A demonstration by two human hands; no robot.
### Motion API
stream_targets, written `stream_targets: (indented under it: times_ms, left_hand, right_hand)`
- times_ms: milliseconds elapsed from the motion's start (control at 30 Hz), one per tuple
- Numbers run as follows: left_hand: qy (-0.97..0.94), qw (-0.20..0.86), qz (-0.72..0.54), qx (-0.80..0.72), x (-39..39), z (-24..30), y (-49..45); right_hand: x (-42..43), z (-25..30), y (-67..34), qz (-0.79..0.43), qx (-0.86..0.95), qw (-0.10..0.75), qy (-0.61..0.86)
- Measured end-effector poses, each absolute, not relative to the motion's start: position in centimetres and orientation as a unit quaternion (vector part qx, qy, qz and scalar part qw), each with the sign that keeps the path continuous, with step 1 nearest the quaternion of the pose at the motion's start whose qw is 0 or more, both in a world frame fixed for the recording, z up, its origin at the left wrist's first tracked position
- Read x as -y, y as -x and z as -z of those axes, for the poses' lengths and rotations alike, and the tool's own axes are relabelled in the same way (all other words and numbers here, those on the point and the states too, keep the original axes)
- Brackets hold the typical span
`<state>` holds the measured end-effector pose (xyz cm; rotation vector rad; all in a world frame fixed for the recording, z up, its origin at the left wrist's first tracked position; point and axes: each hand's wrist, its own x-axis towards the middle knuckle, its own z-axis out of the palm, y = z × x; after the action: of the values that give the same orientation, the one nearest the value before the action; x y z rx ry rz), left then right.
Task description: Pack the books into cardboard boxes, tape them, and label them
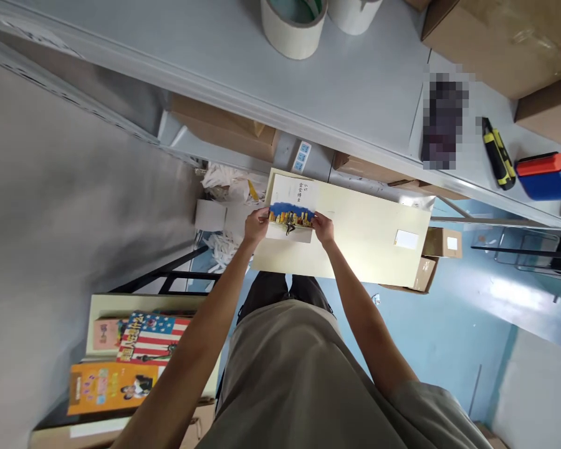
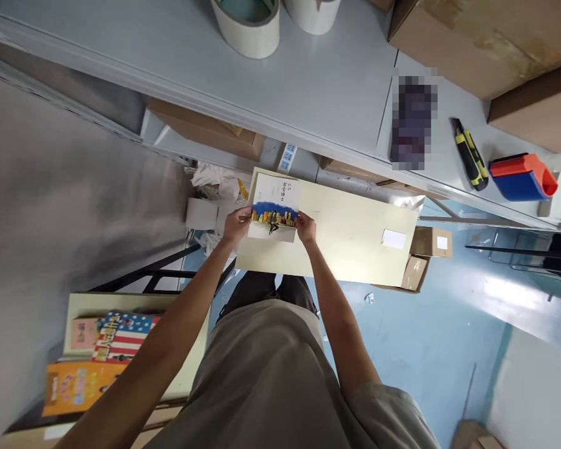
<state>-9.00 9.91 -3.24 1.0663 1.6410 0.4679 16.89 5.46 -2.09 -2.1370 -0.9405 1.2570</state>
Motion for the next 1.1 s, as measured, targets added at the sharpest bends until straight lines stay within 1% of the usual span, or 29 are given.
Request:
stream_targets:
  times_ms: [200,300,400,500,600,733,900,1100]
  left_hand:
    - [-0.431,0.566,-0.226,-0.665,-9.3,4.2,9.1]
    - [-0.445,0.551,-0.216,-0.672,-8.3,4.0,10.5]
    - [-0.478,0.497,-0.152,-0.708,-6.8,3.6,12.2]
    - [-0.5,0.484,-0.07,-0.714,-5.2,3.3,13.1]
    - [-0.515,0.462,-0.049,-0.72,-4.2,3.2,13.1]
    - [-0.533,0.434,-0.042,-0.725,-4.4,3.3,13.3]
    - [-0.567,0.439,-0.028,-0.697,-5.7,2.4,14.1]
    - [-0.601,0.429,-0.045,-0.673,-6.2,-0.5,15.1]
  right_hand:
    - [-4.0,2.3,-16.3,-0.44,0.317,0.258,0.8]
    - [-1.9,1.5,-17.2,-0.388,0.323,0.253,0.825]
    - [0.5,0.8,-18.6,-0.309,0.294,0.219,0.877]
    - [2.4,0.5,-19.5,-0.261,0.256,0.174,0.915]
    - [3.1,0.5,-19.5,-0.267,0.242,0.153,0.92]
    - [2.9,-0.2,-19.3,-0.28,0.248,0.152,0.915]
    - [2.3,-2.9,-19.5,-0.32,0.271,0.175,0.891]
    - [2.5,-6.3,-20.0,-0.345,0.299,0.219,0.863]
